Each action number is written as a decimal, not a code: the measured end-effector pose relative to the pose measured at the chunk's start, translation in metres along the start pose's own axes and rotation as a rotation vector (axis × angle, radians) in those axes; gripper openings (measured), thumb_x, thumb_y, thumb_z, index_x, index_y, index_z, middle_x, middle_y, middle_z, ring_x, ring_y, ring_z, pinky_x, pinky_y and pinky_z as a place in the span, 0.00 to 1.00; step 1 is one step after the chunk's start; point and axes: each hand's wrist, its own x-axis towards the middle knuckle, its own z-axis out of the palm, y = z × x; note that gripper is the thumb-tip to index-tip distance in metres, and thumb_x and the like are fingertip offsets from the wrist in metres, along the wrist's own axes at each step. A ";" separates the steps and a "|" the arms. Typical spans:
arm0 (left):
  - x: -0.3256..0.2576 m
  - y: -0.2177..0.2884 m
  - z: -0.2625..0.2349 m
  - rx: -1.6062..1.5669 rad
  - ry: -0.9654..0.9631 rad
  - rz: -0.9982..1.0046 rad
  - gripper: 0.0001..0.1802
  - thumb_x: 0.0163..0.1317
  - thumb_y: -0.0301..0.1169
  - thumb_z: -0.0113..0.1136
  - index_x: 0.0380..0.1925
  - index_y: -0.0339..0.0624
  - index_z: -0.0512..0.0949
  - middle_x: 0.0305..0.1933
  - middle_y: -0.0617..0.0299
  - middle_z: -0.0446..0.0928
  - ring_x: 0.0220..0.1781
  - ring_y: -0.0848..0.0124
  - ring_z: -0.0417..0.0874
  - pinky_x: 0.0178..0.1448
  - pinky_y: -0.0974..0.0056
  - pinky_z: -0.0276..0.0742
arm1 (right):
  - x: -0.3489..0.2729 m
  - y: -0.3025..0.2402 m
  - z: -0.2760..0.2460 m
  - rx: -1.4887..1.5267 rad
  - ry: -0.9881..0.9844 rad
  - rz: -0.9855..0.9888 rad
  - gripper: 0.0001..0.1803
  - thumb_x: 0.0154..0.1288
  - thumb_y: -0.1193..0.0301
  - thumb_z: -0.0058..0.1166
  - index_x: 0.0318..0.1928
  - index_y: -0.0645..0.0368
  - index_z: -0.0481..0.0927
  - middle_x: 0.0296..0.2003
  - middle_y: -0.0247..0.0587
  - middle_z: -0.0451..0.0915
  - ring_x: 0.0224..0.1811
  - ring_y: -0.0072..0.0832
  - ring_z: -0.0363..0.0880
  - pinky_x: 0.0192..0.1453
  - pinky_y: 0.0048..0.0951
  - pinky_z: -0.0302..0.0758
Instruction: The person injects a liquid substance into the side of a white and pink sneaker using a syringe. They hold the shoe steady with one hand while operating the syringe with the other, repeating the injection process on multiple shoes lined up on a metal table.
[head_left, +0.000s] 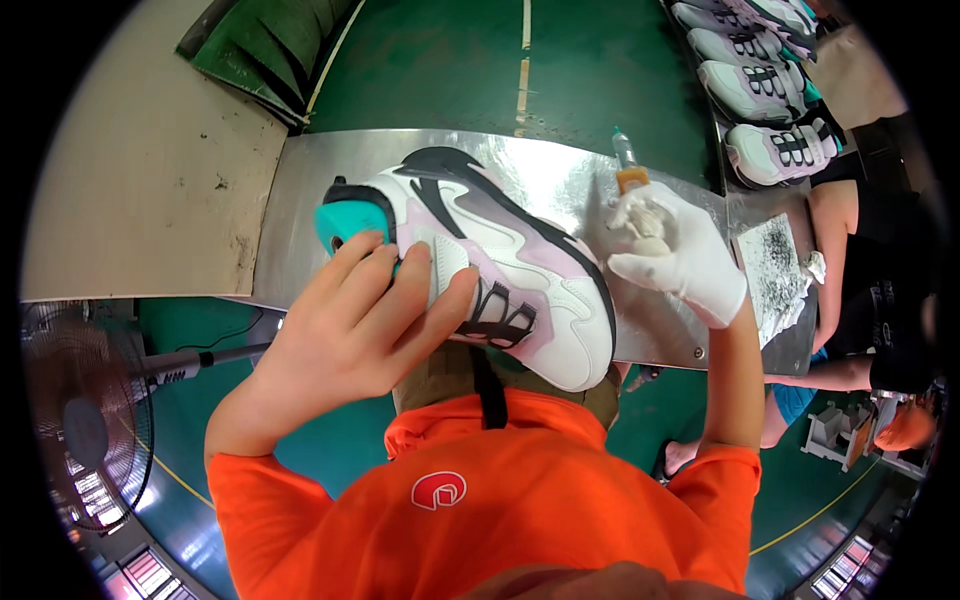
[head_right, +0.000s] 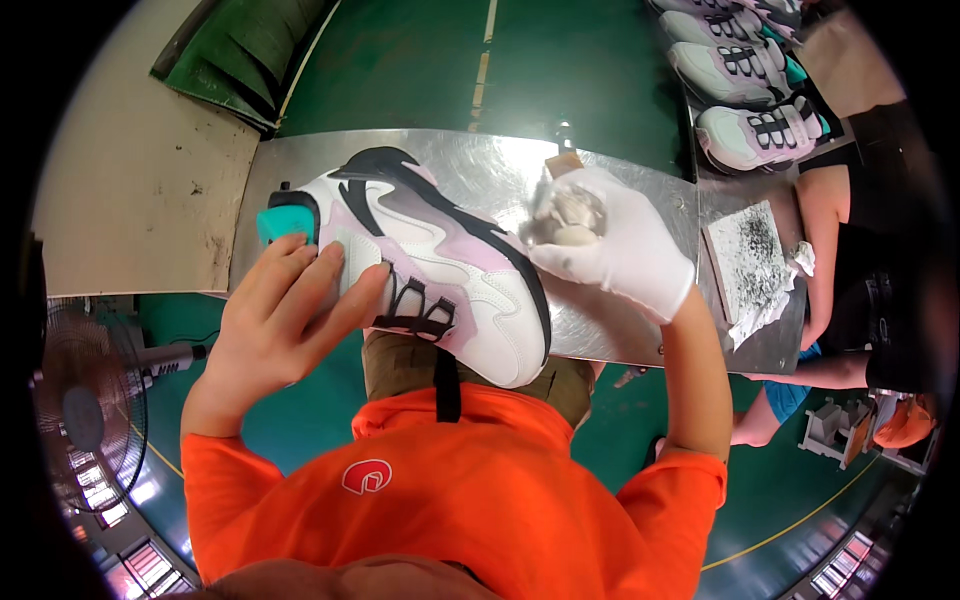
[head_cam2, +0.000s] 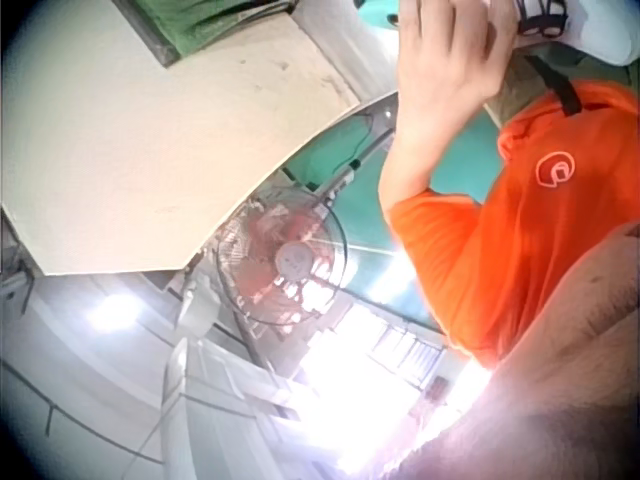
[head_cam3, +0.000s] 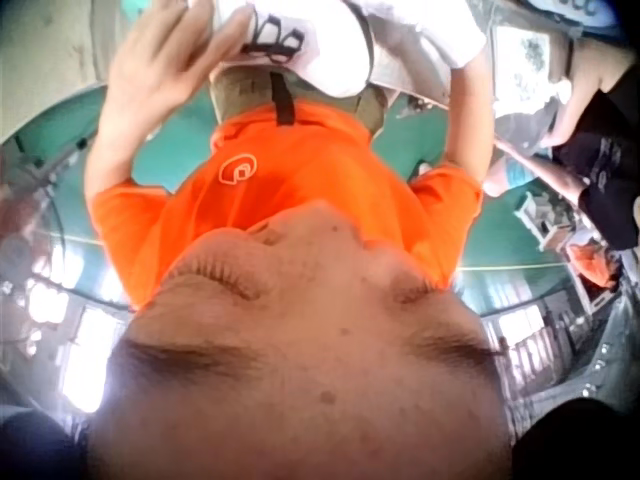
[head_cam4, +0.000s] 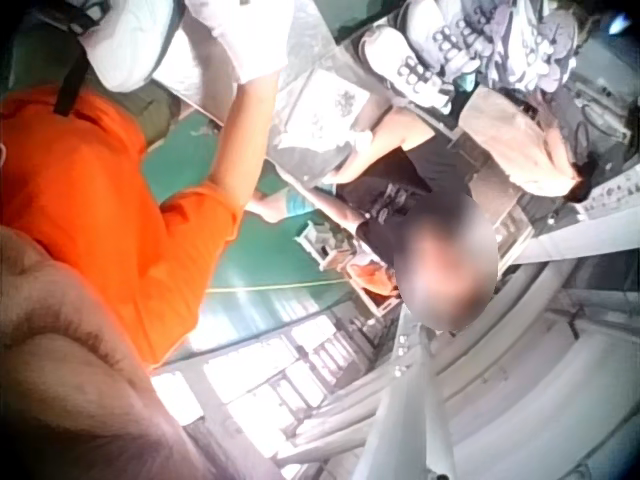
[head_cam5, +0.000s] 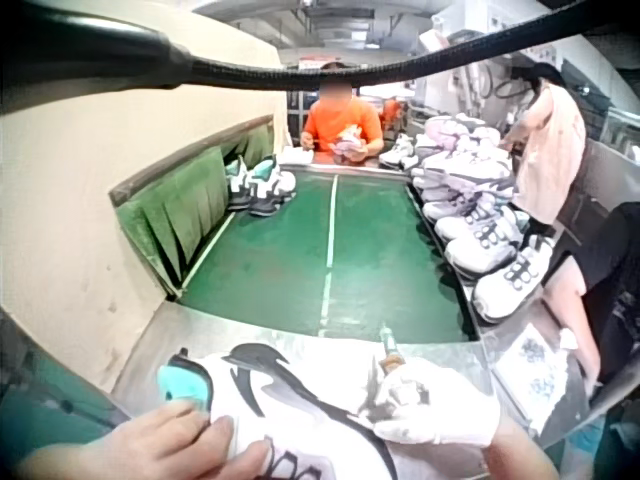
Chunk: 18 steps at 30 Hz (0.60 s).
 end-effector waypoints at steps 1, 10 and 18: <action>-0.001 0.001 -0.001 0.011 -0.006 0.000 0.21 0.50 0.25 0.61 0.48 0.43 0.80 0.42 0.53 0.75 0.39 0.62 0.74 0.50 0.56 0.80 | -0.009 0.001 -0.004 0.008 0.029 -0.039 0.17 0.47 0.73 0.68 0.39 0.57 0.79 0.42 0.34 0.76 0.43 0.22 0.75 0.51 0.24 0.72; -0.005 0.007 0.000 0.036 0.002 -0.037 0.19 0.52 0.25 0.63 0.47 0.47 0.81 0.43 0.54 0.74 0.41 0.62 0.76 0.50 0.55 0.81 | -0.038 0.031 -0.012 -0.161 0.385 -0.148 0.18 0.47 0.75 0.63 0.41 0.60 0.77 0.42 0.38 0.73 0.44 0.26 0.74 0.51 0.27 0.72; -0.001 0.007 -0.004 0.065 -0.001 -0.051 0.21 0.49 0.26 0.65 0.47 0.49 0.81 0.43 0.55 0.75 0.38 0.63 0.76 0.47 0.58 0.82 | -0.021 0.028 0.007 -0.335 0.452 -0.299 0.20 0.47 0.79 0.60 0.45 0.60 0.74 0.44 0.37 0.71 0.46 0.23 0.72 0.53 0.24 0.70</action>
